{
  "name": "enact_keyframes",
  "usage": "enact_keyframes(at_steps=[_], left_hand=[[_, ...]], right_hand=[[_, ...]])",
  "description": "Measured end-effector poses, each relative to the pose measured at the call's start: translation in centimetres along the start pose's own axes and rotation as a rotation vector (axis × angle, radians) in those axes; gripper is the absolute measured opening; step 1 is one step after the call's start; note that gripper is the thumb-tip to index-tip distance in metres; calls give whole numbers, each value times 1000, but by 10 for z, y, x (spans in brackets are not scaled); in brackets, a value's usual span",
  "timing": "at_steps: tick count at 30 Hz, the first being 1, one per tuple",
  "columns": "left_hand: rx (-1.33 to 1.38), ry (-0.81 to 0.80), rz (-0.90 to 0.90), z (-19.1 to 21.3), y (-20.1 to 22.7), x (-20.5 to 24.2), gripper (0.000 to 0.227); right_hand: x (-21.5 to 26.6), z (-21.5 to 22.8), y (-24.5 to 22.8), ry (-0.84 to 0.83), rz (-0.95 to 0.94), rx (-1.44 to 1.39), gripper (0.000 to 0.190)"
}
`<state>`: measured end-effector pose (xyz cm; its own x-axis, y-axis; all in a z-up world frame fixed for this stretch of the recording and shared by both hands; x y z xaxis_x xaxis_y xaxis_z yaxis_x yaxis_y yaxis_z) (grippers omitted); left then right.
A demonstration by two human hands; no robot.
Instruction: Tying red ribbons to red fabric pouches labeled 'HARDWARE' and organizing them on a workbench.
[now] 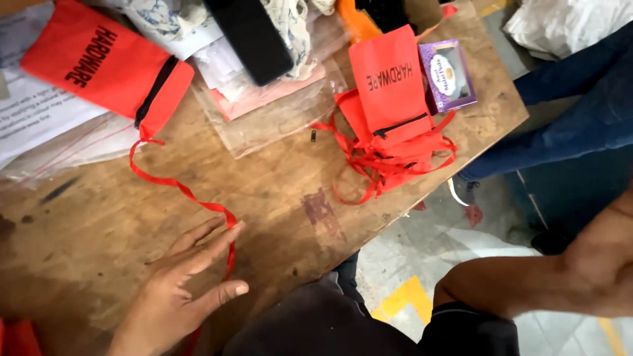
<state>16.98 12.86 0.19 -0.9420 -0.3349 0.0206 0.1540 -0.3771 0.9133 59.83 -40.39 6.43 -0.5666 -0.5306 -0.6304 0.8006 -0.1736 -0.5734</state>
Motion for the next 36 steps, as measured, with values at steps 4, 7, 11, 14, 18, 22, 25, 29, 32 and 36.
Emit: enact_keyframes(at_steps=[4,7,11,14,18,22,25,29,32,36], left_hand=[[-7,25,49,3,2,1,75],[0,68,68,7,5,8,75],[40,48,5,6,11,22,74],[26,56,-14,5,12,31,74],[57,31,-61,1,11,34,75],[233,-33,-59,-2,-7,32,78],[403,-89,-166,-13,-6,34,77],[344,131,102,-21,-9,28,50],[401,236,246,-31,-25,29,35],[752,242,439,-48,-40,28,28]], right_hand=[[-45,-85,-55,-192,-53,-15,24],[-55,-221,-139,-395,-67,-115,29],[-1,-379,-209,-681,-50,-235,39],[12,-420,-244,-786,-23,-207,45],[12,-430,-272,-776,58,-239,43],[29,-441,-271,-822,76,-240,45],[22,-432,-272,-655,-42,-552,20],[18,-435,-252,-634,-370,-549,17],[17,-437,-247,-634,-443,-595,16],[20,-442,-233,-606,-492,-669,16]])
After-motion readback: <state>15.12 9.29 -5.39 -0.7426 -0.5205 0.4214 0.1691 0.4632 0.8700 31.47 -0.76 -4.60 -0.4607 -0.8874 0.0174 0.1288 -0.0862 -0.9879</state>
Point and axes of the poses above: each hand's wrist, its own x-axis away from the middle knuckle, its own z-axis out of the back of the hand, y = z × x, the point moved 8 cm from there along -x, towards the middle knuckle, and after that the axes turned 2 degrees about -y, right-handed, at the moved point
